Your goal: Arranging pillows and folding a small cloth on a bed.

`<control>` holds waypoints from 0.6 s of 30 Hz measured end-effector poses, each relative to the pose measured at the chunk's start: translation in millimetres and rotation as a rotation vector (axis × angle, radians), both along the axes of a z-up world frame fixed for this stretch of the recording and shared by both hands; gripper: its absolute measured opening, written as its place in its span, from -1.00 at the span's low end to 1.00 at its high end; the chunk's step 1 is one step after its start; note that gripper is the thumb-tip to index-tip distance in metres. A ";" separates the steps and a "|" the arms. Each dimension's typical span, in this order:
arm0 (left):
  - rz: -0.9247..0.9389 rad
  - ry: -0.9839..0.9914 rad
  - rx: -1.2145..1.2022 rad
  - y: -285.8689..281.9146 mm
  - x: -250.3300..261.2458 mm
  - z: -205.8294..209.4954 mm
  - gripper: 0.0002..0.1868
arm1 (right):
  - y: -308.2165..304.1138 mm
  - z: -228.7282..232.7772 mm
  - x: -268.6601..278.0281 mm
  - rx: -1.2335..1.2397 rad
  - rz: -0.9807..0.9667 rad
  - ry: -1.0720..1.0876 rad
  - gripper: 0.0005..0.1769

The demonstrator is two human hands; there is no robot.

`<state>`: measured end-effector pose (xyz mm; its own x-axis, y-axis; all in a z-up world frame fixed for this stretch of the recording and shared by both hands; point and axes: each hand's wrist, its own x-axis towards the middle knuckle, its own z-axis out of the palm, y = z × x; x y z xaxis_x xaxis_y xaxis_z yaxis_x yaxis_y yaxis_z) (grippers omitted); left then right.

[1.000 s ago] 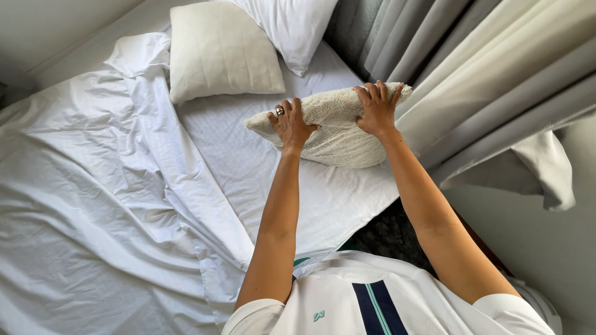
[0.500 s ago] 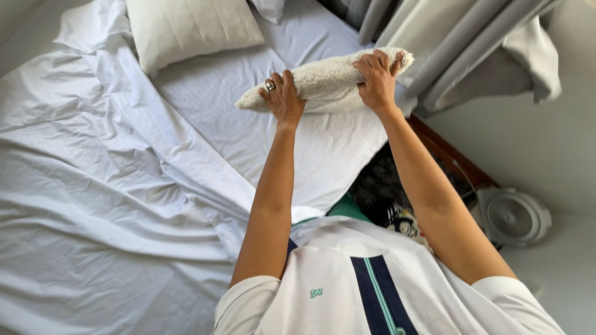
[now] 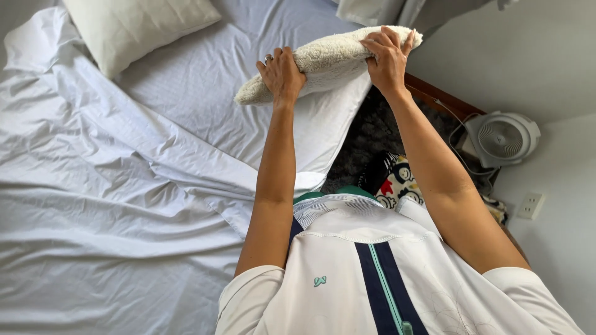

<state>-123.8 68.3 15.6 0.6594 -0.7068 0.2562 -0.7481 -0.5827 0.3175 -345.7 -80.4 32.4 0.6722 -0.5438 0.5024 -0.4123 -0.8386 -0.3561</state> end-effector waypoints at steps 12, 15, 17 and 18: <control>-0.369 0.136 0.405 -29.1 -122.3 57.5 -0.35 | 36.5 36.1 -172.3 -0.021 -0.218 0.069 -0.63; -0.445 0.099 0.411 -33.7 -171.5 55.6 -0.33 | 59.5 35.6 -228.3 0.008 -0.313 0.058 -0.67; -0.498 0.082 0.413 -35.9 -205.6 56.1 -0.32 | 75.0 36.8 -264.6 0.000 -0.367 0.049 -0.68; -0.522 0.073 0.411 -35.2 -222.3 55.8 -0.31 | 84.3 36.9 -282.0 -0.011 -0.390 0.042 -0.69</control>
<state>-346.1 33.1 71.4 0.2094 -0.9685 -0.1348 -0.9498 -0.2342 0.2073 -627.7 3.9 69.3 0.4361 -0.7571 0.4865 -0.7147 -0.6199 -0.3239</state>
